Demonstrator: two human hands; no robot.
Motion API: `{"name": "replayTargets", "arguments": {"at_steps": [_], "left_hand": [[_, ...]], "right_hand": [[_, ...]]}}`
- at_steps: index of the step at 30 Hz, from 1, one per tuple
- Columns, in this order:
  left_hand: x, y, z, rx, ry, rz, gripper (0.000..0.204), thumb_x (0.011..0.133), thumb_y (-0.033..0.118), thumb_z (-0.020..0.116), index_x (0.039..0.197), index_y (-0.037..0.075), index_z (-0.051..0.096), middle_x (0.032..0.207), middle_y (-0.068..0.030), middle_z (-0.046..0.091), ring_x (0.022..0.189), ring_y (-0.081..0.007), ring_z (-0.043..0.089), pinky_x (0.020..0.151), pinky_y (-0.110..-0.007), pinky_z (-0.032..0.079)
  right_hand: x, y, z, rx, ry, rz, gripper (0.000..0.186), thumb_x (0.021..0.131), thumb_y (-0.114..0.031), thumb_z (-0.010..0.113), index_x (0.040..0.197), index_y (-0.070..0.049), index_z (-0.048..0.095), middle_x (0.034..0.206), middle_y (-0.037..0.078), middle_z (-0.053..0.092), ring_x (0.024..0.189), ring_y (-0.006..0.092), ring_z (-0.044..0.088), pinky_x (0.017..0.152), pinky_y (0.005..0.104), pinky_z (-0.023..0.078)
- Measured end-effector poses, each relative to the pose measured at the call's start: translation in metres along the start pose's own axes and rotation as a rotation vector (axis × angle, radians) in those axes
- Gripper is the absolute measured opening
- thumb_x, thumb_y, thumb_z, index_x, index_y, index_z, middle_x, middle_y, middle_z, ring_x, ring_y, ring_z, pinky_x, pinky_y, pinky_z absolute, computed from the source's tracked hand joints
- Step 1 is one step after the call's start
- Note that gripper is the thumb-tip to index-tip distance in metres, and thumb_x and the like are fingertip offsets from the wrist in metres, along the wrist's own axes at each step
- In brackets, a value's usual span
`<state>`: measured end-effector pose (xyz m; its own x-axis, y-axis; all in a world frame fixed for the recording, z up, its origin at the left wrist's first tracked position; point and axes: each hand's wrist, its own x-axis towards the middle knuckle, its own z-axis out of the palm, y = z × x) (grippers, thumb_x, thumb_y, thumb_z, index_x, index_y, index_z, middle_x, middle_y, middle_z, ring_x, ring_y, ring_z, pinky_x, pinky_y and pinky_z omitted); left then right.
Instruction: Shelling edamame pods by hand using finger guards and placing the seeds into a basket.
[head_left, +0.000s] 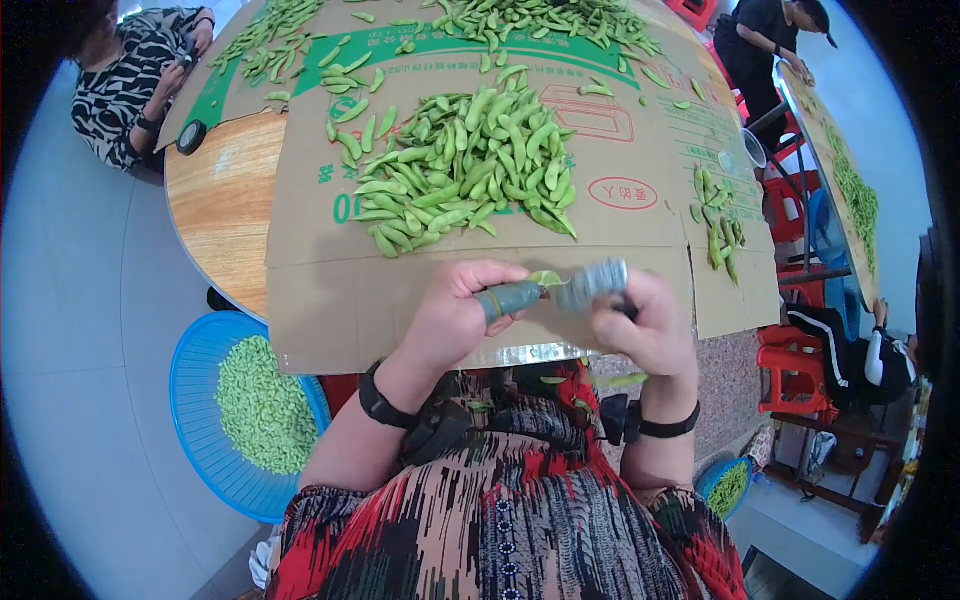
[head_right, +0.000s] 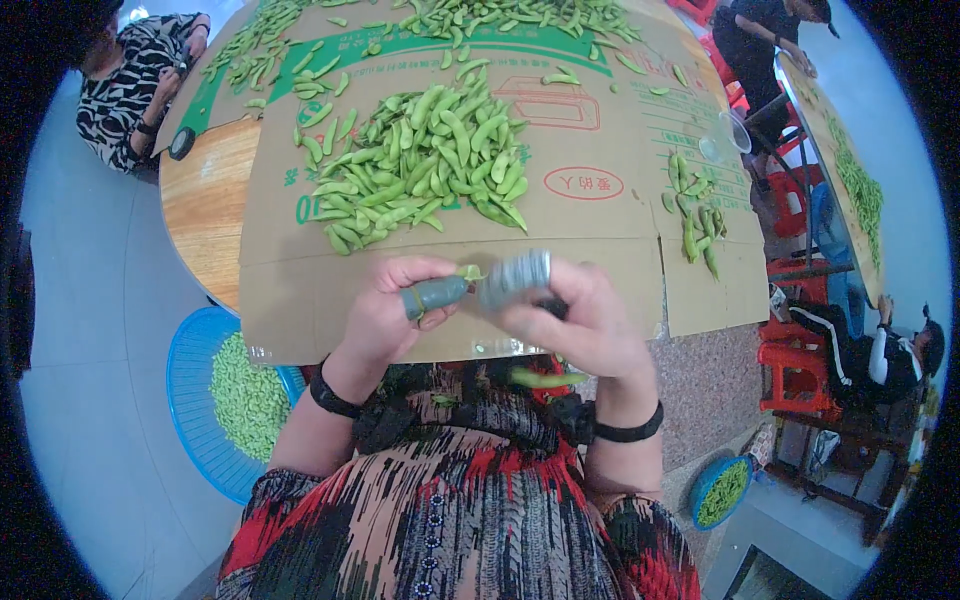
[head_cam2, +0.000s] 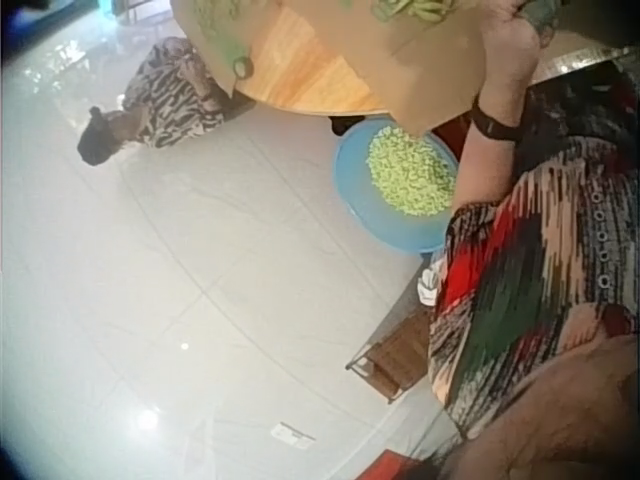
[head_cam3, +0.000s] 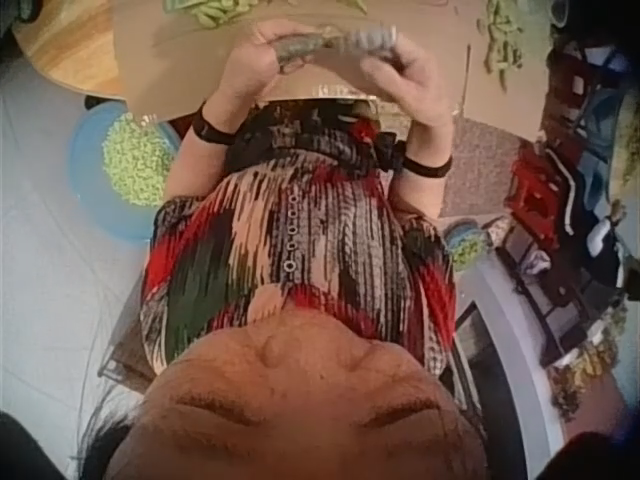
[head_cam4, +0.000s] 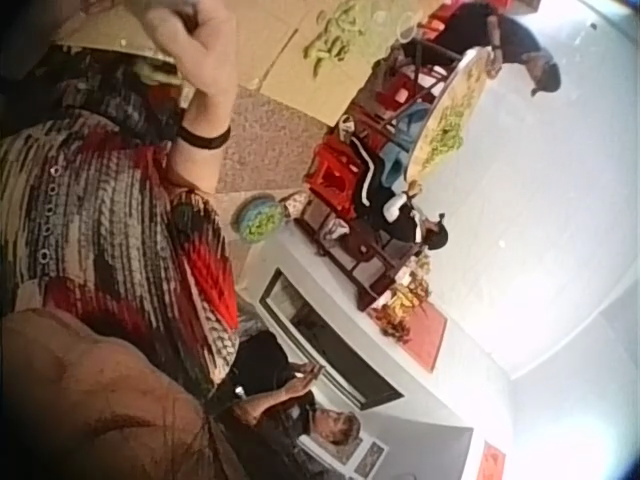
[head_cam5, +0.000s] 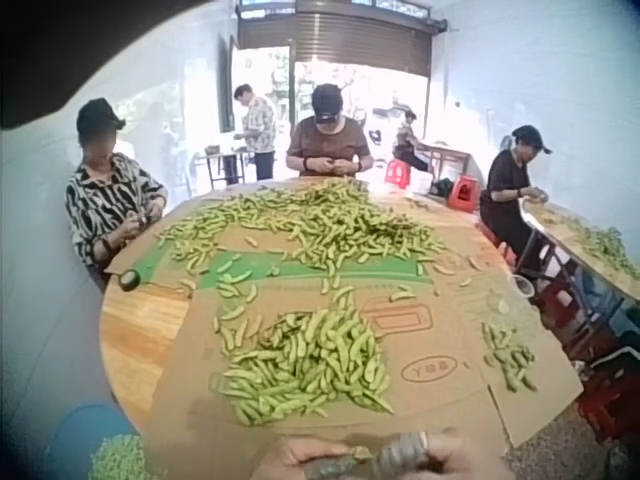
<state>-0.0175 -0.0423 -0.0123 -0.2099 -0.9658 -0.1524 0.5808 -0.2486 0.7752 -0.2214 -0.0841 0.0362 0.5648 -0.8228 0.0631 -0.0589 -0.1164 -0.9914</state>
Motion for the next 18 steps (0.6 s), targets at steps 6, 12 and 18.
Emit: {"name": "replayTargets", "arguments": {"at_steps": [6, 12, 18], "left_hand": [[-0.004, 0.005, 0.014, 0.524, -0.127, 0.042, 0.021, 0.087, 0.003, 0.05, 0.104, 0.0, 0.062, 0.072, 0.0, 0.054, 0.058, -0.005, 0.045, 0.051, -0.019, 0.035], [-0.019, 0.008, 0.005, 0.623, -0.085, 0.049, 0.018, 0.085, 0.005, 0.055, 0.101, 0.003, 0.064, 0.077, -0.0001, 0.058, 0.068, -0.0063, 0.053, 0.059, -0.019, 0.042], [-0.021, 0.016, 0.012, 0.752, 0.125, 0.193, 0.023, 0.081, 0.009, 0.066, 0.103, 0.002, 0.063, 0.082, 0.0036, 0.058, 0.069, -0.0067, 0.054, 0.063, -0.02, 0.043]], "right_hand": [[0.042, 0.025, 0.018, -0.964, 0.252, 0.089, 0.022, 0.081, -0.021, 0.06, 0.089, -0.001, 0.059, 0.068, 0.023, 0.06, 0.065, 0.0395, 0.059, 0.059, 0.0444, 0.048], [0.038, 0.034, 0.025, -1.077, 0.276, 0.071, 0.021, 0.082, -0.019, 0.061, 0.083, 0.001, 0.056, 0.067, 0.02, 0.06, 0.062, 0.0356, 0.059, 0.057, 0.0431, 0.047], [0.02, 0.027, 0.031, -0.143, 0.238, 0.176, 0.017, 0.083, -0.014, 0.063, 0.092, 0.0, 0.06, 0.066, 0.003, 0.059, 0.058, 0.0081, 0.052, 0.051, 0.0253, 0.042]]}}
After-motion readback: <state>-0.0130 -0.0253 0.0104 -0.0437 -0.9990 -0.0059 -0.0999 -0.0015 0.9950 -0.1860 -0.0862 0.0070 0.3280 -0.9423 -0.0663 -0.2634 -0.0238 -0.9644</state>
